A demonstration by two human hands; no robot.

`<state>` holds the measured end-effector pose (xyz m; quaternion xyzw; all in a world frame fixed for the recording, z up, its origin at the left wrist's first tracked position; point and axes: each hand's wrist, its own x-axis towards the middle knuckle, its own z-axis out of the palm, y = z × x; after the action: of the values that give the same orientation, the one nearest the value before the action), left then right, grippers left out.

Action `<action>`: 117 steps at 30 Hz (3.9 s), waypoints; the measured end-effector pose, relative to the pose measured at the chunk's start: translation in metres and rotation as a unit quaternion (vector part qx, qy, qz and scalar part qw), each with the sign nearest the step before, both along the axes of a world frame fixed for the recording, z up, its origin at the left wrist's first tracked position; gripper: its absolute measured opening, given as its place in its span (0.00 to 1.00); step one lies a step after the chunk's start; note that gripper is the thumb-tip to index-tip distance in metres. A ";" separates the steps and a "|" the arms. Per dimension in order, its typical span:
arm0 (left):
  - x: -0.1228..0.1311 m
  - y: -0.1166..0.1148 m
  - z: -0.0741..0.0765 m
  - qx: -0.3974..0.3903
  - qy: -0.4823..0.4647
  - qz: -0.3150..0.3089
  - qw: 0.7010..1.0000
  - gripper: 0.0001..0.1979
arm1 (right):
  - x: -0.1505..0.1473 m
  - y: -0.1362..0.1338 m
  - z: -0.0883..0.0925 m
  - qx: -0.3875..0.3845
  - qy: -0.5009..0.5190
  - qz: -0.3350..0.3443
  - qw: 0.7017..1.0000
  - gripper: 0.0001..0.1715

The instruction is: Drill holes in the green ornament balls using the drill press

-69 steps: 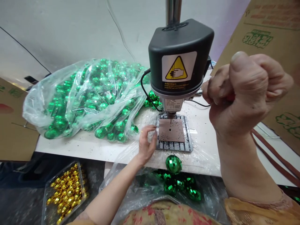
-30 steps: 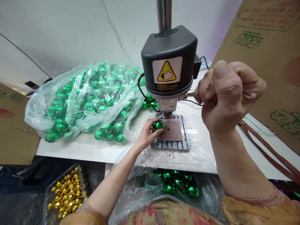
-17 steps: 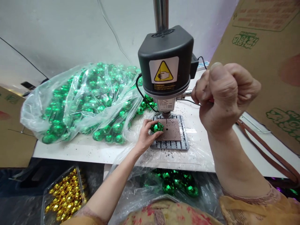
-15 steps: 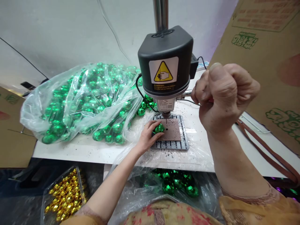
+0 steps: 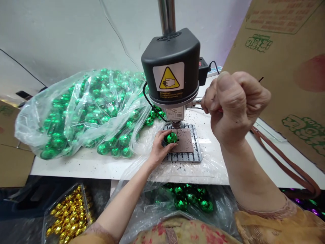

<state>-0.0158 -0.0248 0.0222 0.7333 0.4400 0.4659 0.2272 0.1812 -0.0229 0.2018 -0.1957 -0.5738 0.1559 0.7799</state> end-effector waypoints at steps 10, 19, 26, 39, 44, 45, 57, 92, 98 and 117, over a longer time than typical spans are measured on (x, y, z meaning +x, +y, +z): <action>0.009 -0.001 -0.006 -0.121 -0.105 -0.035 0.986 0.30 | 0.000 0.002 -0.003 -0.012 -0.002 -0.018 1.000 0.30; 0.017 0.003 -0.004 -0.124 -0.078 0.007 0.989 0.27 | -0.002 0.010 0.008 0.003 0.032 0.037 0.999 0.28; 0.036 0.000 -0.002 -0.061 -0.055 0.020 0.996 0.23 | 0.002 0.024 0.027 -0.060 0.048 0.097 0.992 0.27; 0.032 -0.005 -0.009 -0.064 -0.006 0.001 0.998 0.24 | 0.002 0.024 0.032 -0.097 0.072 0.124 0.985 0.31; 0.034 -0.007 -0.009 -0.098 -0.040 0.019 0.994 0.26 | 0.000 0.017 0.026 -0.072 0.059 0.101 0.991 0.28; 0.035 -0.007 -0.008 -0.108 -0.051 0.020 0.993 0.26 | -0.001 0.015 0.023 -0.061 0.057 0.087 0.993 0.28; 0.034 -0.006 -0.008 -0.100 -0.067 -0.001 0.993 0.26 | -0.006 0.005 -0.021 0.058 0.038 -0.027 0.997 0.30; 0.034 -0.008 -0.010 -0.083 -0.069 0.001 0.994 0.25 | 0.003 0.011 -0.060 0.211 -0.040 -0.009 0.977 0.27; 0.036 -0.006 -0.008 -0.092 -0.075 0.010 0.993 0.25 | -0.002 0.006 -0.043 0.115 -0.002 -0.022 0.993 0.30; -0.016 0.020 0.026 0.016 0.127 0.224 0.966 0.12 | 0.001 0.009 0.004 -0.001 0.020 0.013 1.000 0.29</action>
<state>-0.0322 -0.0052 0.0477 0.6728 0.6104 0.4152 0.0479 0.1817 -0.0143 0.2058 -0.1857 -0.5602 0.1707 0.7890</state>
